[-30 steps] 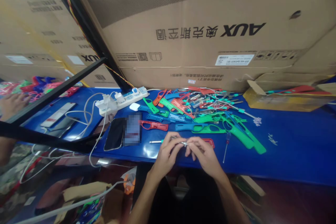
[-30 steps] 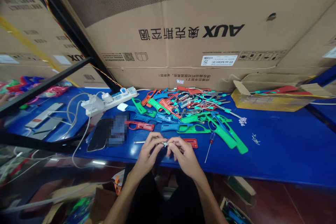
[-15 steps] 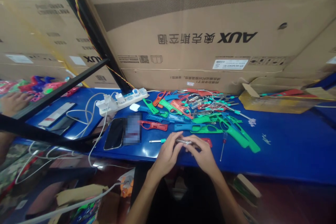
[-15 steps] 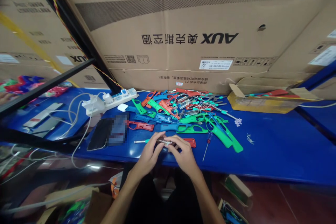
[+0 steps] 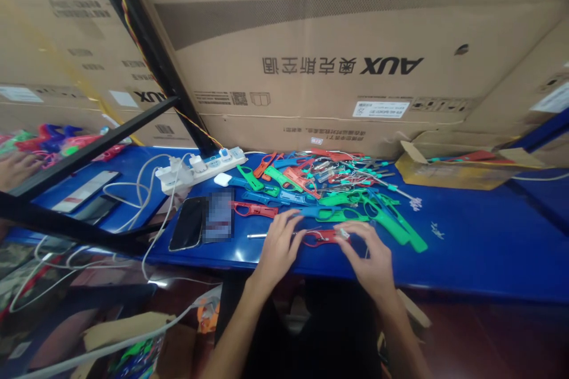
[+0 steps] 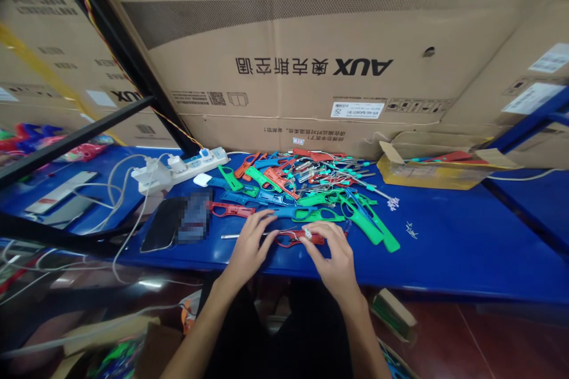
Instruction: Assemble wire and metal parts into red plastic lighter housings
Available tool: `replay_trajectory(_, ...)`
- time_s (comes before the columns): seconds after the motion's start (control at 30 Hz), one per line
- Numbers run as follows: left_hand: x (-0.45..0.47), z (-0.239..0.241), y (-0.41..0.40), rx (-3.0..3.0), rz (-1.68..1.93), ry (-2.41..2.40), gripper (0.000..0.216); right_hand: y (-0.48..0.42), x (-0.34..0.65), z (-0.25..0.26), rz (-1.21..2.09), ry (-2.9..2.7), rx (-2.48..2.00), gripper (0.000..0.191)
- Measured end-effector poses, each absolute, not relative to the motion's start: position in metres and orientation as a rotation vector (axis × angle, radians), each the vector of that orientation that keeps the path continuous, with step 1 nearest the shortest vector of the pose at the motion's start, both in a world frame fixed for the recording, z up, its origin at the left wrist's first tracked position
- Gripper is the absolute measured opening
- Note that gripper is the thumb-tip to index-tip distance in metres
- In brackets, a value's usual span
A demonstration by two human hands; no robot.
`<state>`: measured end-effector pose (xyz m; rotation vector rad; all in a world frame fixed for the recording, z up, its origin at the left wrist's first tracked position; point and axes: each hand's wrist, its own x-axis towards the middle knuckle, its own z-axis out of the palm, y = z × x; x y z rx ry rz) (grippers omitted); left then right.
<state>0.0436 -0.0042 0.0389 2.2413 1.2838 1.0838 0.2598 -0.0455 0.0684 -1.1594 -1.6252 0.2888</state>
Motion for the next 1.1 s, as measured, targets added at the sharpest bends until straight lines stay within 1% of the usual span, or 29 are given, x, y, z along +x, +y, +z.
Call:
replay_trajectory(0.07, 0.054, 0.044, -0.001, 2.33, 0.944, 1.329, 0.021, -0.046, 0.259, 0.062, 0.216, -1.689, -1.147, 0.011)
replay_trajectory(0.17, 0.069, 0.051, 0.005, 2.412, 0.718, 1.418, 0.018, -0.044, 0.257, 0.049, 0.215, -1.766, -1.145, 0.008)
replay_trajectory(0.27, 0.079, 0.054, 0.01, 2.43, 0.63, 1.452, 0.014, -0.041, 0.257, 0.04, 0.363, -1.831, -1.127, 0.006)
replay_trajectory(0.4, 0.085, 0.051, 0.009, 2.42, 0.579, 1.516, 0.009, -0.037, 0.258, 0.037, 0.522, -1.864, -1.137, 0.007)
replay_trajectory(0.57, 0.083, 0.044, 0.001, 2.399, 0.605, 1.562, 0.012, -0.035, 0.26, 0.04, 0.547, -1.836, -1.199, 0.008)
replay_trajectory(0.83, 0.054, 0.035, -0.008, 2.387, 0.704, 1.533, 0.013, -0.038, 0.247, 0.03, 0.808, -1.778, -1.29, 0.015)
replay_trajectory(0.9, 0.048, 0.034, -0.007, 2.365, 0.73, 1.513, 0.01, -0.037, 0.246, 0.027, 0.829, -1.781, -1.311, 0.017)
replay_trajectory(1.1, 0.046, 0.036, -0.003, 2.273, 0.811, 1.439, 0.014, -0.033, 0.246, 0.024, 0.792, -1.796, -1.337, 0.019)
